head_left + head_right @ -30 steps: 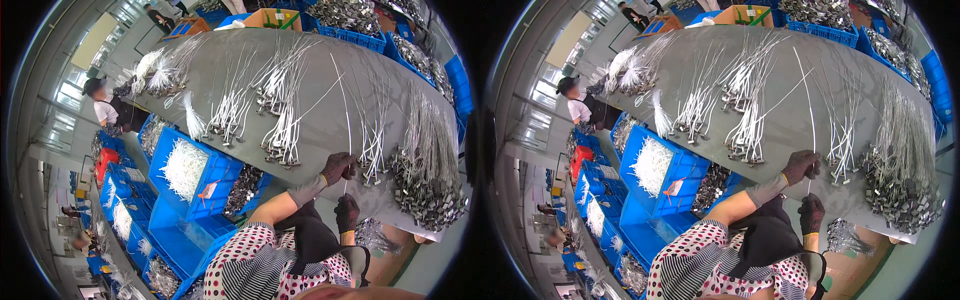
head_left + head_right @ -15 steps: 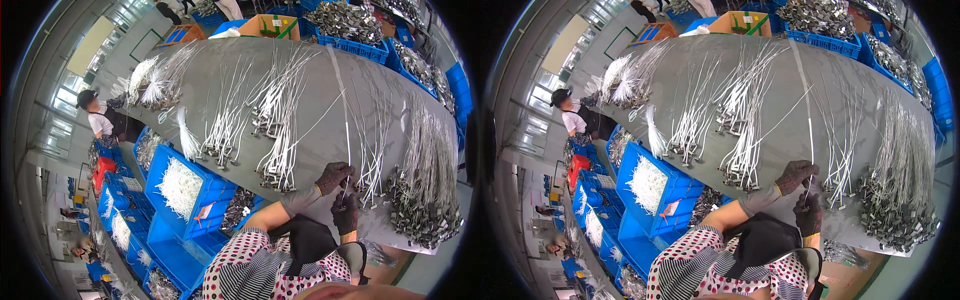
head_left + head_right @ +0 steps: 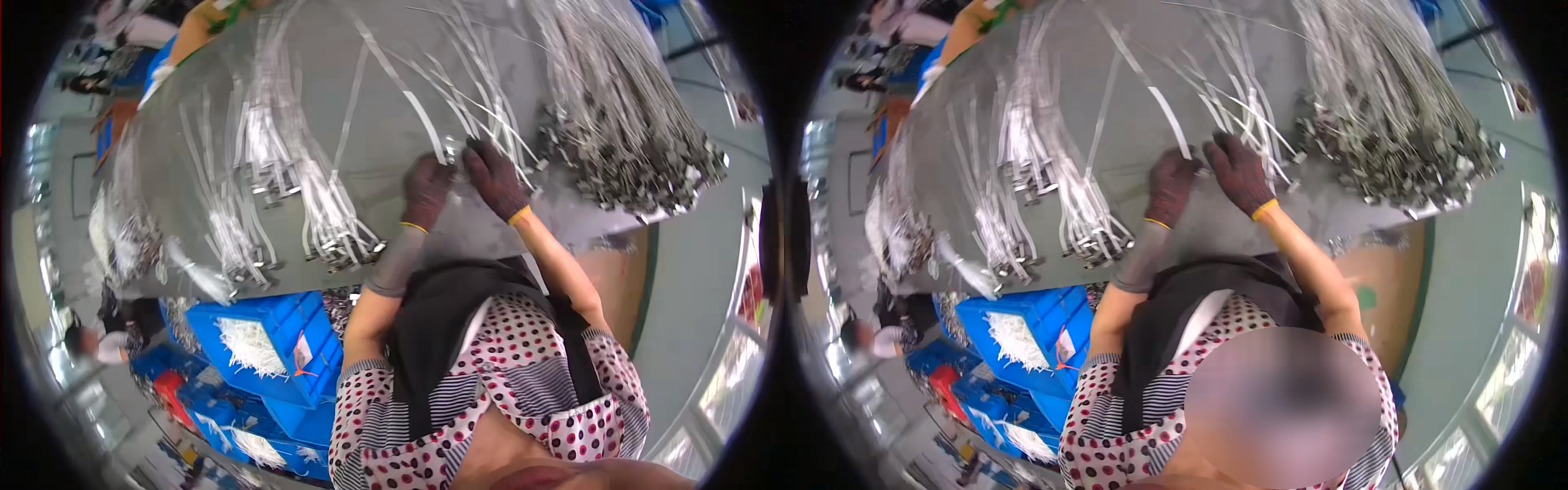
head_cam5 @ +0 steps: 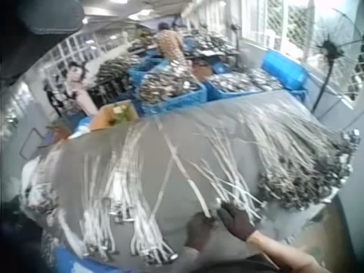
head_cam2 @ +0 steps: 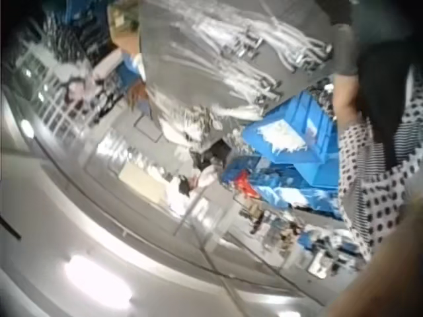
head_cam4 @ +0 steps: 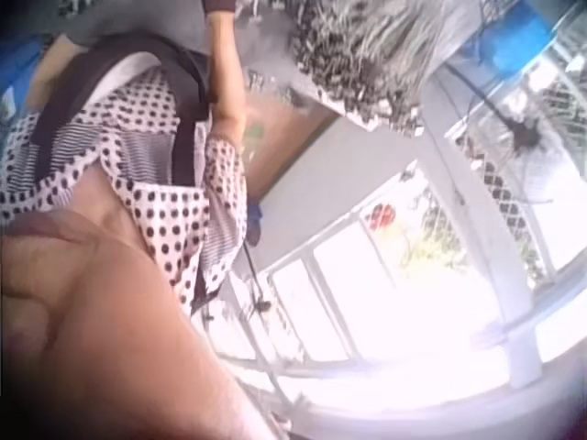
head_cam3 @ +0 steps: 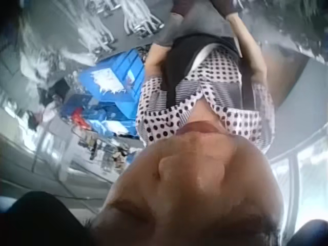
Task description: Organizing and bundling white electrical wires at a manual assembly station.
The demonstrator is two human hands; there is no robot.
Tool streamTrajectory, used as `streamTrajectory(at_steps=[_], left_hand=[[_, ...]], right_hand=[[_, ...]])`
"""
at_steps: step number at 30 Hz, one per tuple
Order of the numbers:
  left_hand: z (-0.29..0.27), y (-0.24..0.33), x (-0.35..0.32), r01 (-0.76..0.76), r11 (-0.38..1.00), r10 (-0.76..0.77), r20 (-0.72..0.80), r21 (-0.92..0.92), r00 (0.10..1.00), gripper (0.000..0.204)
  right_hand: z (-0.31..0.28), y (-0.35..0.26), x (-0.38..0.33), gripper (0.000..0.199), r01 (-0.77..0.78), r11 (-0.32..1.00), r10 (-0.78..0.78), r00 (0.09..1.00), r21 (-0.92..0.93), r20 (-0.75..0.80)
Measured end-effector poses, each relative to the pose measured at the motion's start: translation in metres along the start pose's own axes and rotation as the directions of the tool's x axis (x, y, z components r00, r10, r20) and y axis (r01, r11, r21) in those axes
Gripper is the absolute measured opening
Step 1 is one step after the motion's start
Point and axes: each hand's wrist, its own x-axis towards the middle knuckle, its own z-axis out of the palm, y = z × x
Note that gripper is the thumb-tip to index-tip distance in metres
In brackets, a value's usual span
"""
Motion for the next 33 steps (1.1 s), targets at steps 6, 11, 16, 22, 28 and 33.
streamTrajectory(at_steps=[6, 11, 16, 22, 28, 33], left_hand=[[0.06, -0.039, 0.025, 0.054, 0.669, -0.246, 0.152, 0.741, 0.957, 0.031], [0.104, -0.024, 0.007, -0.05, 0.503, -0.242, 0.196, 0.863, 0.95, 0.032], [0.107, -0.02, -0.002, -0.21, 0.49, 0.007, 0.237, 0.846, 0.971, 0.038], [0.037, -0.063, 0.008, 0.062, 0.733, 0.005, -0.097, 0.678, 0.995, 0.029], [-0.093, -0.095, -0.023, 0.519, 0.551, -0.082, -0.577, 0.654, 0.813, 0.048], [-0.089, -0.058, -0.02, 0.409, 0.751, -0.251, -0.35, 0.518, 0.903, 0.048]], right_hand=[[-0.069, 0.038, 0.051, 0.064, -0.13, 0.615, -0.208, 0.925, -0.778, -0.319], [-0.074, 0.044, 0.068, 0.072, -0.343, 0.649, 0.231, 0.939, -0.679, -0.254], [-0.039, 0.053, 0.085, 0.083, -0.255, 0.581, 0.15, 0.967, -0.773, -0.205], [-0.001, 0.055, 0.131, 0.059, -0.113, 0.525, 0.196, 0.981, -0.843, -0.01], [0.051, 0.025, 0.189, 0.054, 0.201, 0.469, 0.072, 0.962, -0.86, 0.264], [0.081, -0.001, 0.254, 0.074, 0.257, 0.331, -0.053, 0.966, -0.908, 0.254]])
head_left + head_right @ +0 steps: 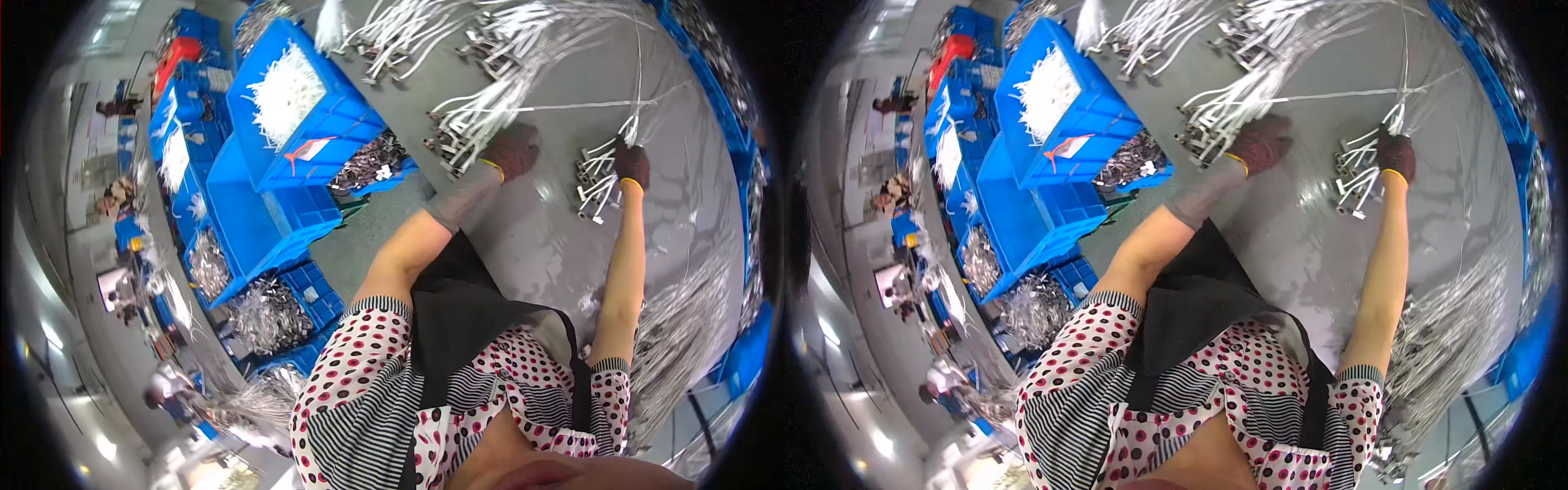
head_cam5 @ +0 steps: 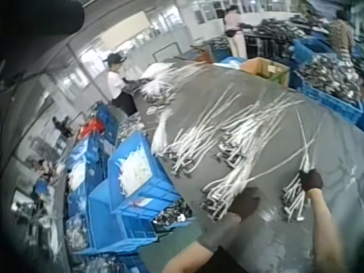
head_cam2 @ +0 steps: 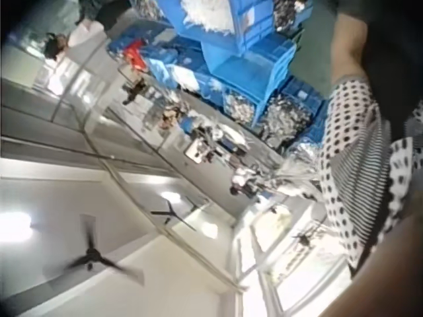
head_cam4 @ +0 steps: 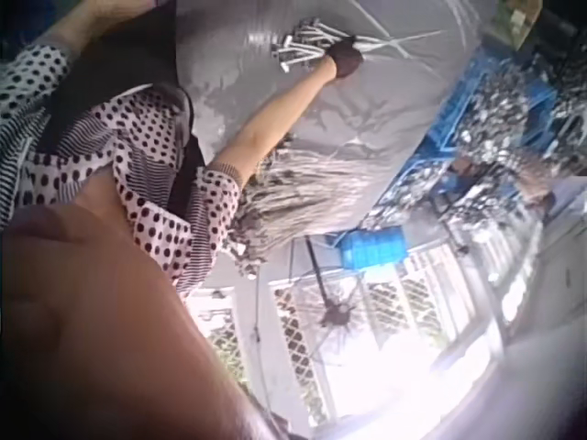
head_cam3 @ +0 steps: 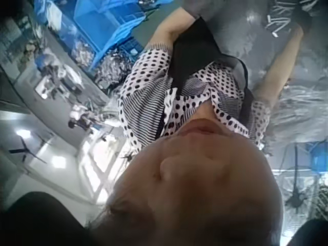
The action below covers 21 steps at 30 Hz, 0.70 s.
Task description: Organizing and bundling white electrical wires at a manual assembly station.
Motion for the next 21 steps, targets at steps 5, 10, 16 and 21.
streamTrajectory(at_steps=[5, 10, 16, 21], left_hand=[[-0.056, -0.003, -0.058, -0.279, 0.882, 0.157, -0.32, -0.38, 0.934, 0.026], [-0.189, -0.082, -0.121, -0.251, 0.884, -0.067, -0.639, -0.394, 0.766, 0.018], [-0.279, -0.311, -0.186, 0.32, 0.918, -0.354, -0.845, -0.233, 0.401, 0.034], [-0.317, -0.398, -0.193, 0.857, 0.514, -0.789, -0.411, -0.037, 0.456, 0.089]], right_hand=[[-0.052, -0.052, -0.046, 0.056, 0.178, 0.983, -0.182, 0.933, -0.04, -0.31], [-0.053, -0.192, -0.123, 0.042, 0.568, 0.764, -0.432, 0.802, 0.305, -0.413], [-0.025, -0.382, -0.189, 0.031, 0.719, 0.447, -0.676, 0.661, 0.531, -0.325], [0.023, -0.511, -0.233, 0.025, 0.749, 0.294, -0.84, 0.499, 0.593, -0.214]])
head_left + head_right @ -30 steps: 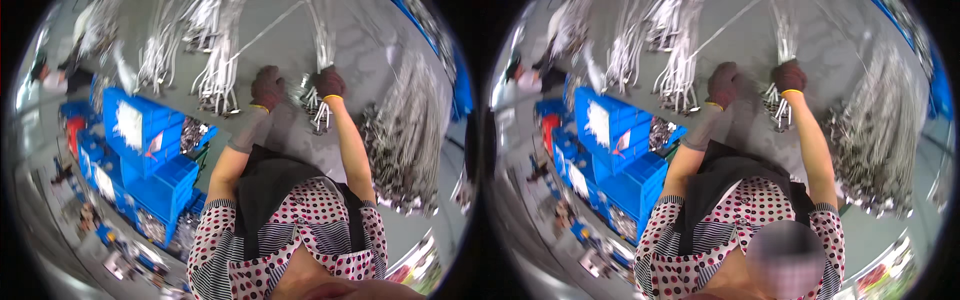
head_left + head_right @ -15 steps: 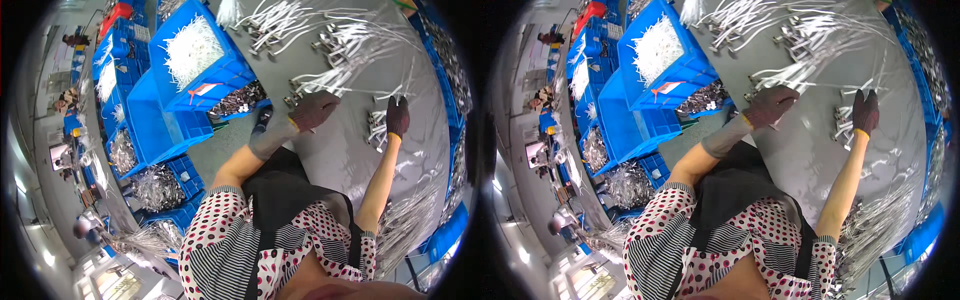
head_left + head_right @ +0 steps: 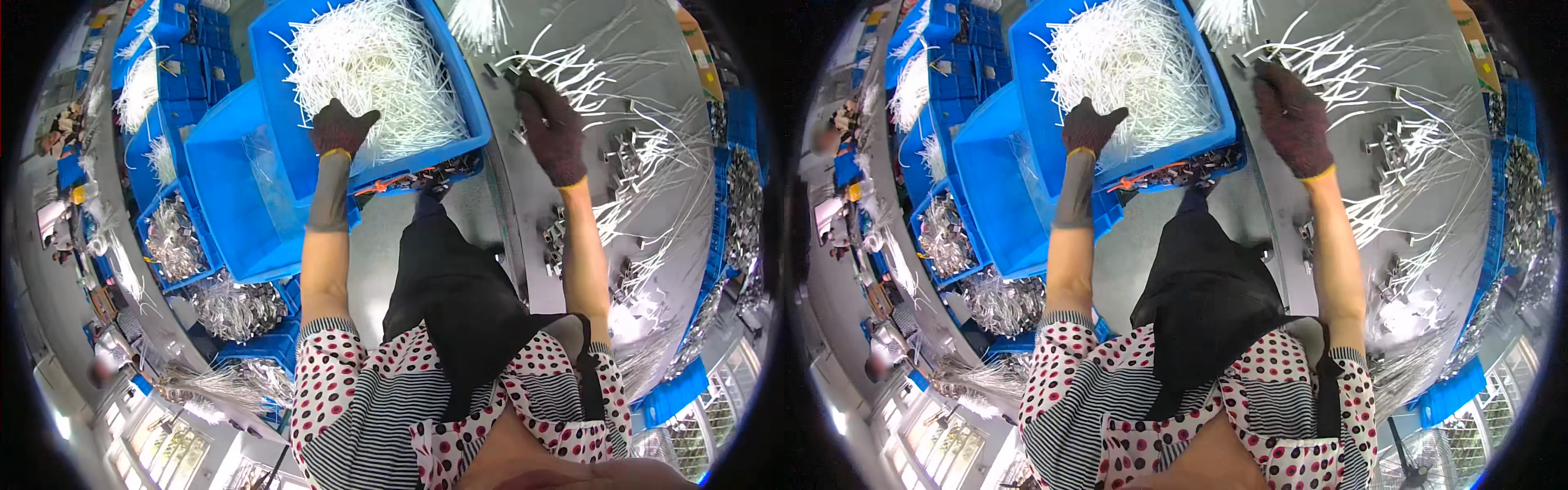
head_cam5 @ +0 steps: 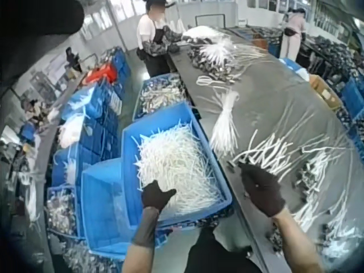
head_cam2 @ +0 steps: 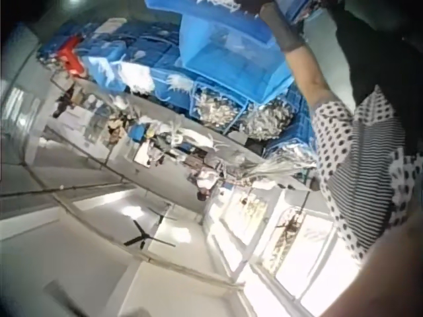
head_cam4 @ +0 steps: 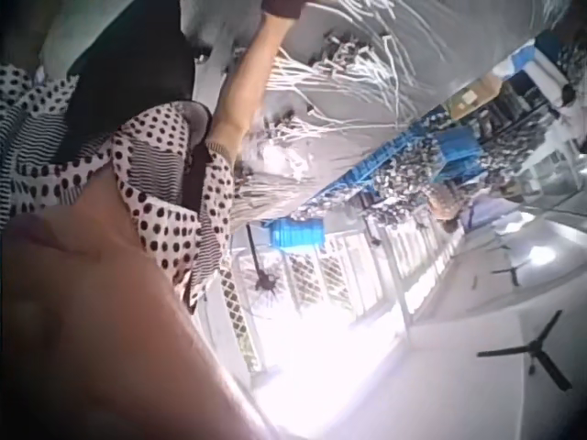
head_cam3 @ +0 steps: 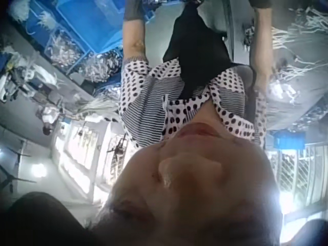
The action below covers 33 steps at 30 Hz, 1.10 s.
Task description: Organizing and bundling white electrical wires at a manual assembly station.
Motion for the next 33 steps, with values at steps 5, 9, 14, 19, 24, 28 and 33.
streamTrajectory(at_steps=[5, 9, 14, 19, 24, 28, 33], left_hand=[[0.042, -0.038, 0.064, 0.173, 0.983, -0.099, 0.606, -0.065, 0.789, 0.12], [0.074, 0.015, 0.029, 0.048, 0.987, -0.121, 0.501, 0.156, 0.857, 0.104], [0.086, 0.002, 0.038, 0.136, 0.982, -0.177, 0.378, 0.132, 0.909, 0.093], [0.091, -0.036, 0.047, 0.14, 0.941, -0.02, 0.362, -0.308, 0.932, 0.059], [0.046, -0.007, 0.014, 0.211, 0.833, -0.052, 0.307, -0.512, 0.95, 0.047], [0.019, -0.03, 0.002, 0.113, 0.839, -0.08, 0.084, -0.532, 0.993, 0.046], [0.024, -0.006, -0.003, -0.277, 0.828, 0.154, -0.276, -0.488, 0.949, 0.039]], right_hand=[[0.087, -0.028, 0.028, 0.022, 0.313, 0.947, -0.293, 0.933, -0.073, 0.207], [0.104, -0.01, 0.019, 0.024, 0.301, 0.944, -0.256, 0.926, -0.135, 0.277], [0.108, -0.008, 0.027, 0.027, 0.248, 0.937, -0.141, 0.912, -0.244, 0.385], [0.123, -0.01, 0.029, 0.031, 0.231, 0.954, -0.148, 0.918, -0.193, 0.368], [0.15, 0.001, 0.038, 0.07, 0.183, 0.954, -0.06, 0.892, -0.236, 0.448], [0.198, -0.018, 0.049, 0.111, 0.212, 0.948, -0.033, 0.807, -0.238, 0.589], [0.245, 0.006, 0.068, 0.102, 0.449, 0.893, -0.27, 0.524, 0.007, 0.808]])
